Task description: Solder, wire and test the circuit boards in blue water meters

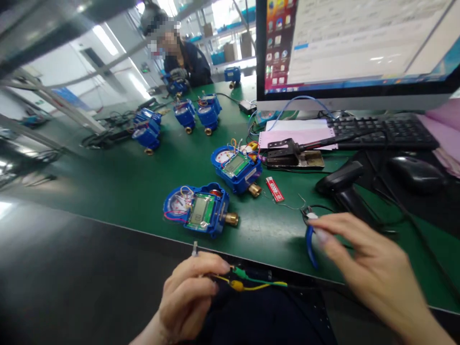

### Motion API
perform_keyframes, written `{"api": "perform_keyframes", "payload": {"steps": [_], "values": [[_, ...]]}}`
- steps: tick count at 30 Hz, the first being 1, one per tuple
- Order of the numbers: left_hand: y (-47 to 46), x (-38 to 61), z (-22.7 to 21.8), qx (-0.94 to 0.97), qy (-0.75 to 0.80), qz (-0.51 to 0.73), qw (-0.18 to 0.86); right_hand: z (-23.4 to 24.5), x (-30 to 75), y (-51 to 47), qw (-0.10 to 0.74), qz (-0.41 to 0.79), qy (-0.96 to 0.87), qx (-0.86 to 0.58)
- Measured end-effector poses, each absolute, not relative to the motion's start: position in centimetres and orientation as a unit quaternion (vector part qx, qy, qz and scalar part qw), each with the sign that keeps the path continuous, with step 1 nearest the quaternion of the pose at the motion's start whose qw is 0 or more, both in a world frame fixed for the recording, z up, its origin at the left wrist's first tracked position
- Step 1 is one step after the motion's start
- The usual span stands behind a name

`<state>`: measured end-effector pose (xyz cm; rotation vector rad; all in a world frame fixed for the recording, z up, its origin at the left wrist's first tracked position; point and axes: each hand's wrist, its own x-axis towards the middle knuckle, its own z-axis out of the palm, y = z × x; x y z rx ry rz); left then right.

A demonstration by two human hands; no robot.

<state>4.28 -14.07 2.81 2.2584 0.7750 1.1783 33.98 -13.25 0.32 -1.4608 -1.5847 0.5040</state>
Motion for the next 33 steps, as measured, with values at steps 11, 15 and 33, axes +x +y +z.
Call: {"api": "perform_keyframes", "payload": {"steps": [11,15,33], "values": [[-13.7,2.6,2.3,0.717,0.306,0.525,0.342,2.5,18.4,-13.1,0.357,0.457,-0.705,-0.407],[-13.5,1.6,1.9,0.811,0.286,0.472,0.196,2.5,17.5,-12.8,0.34,0.517,-0.655,-0.434],[-11.8,2.1,0.5,0.757,0.351,0.543,-0.093,3.0,17.3,-12.4,0.356,0.747,-0.441,-0.347]]}}
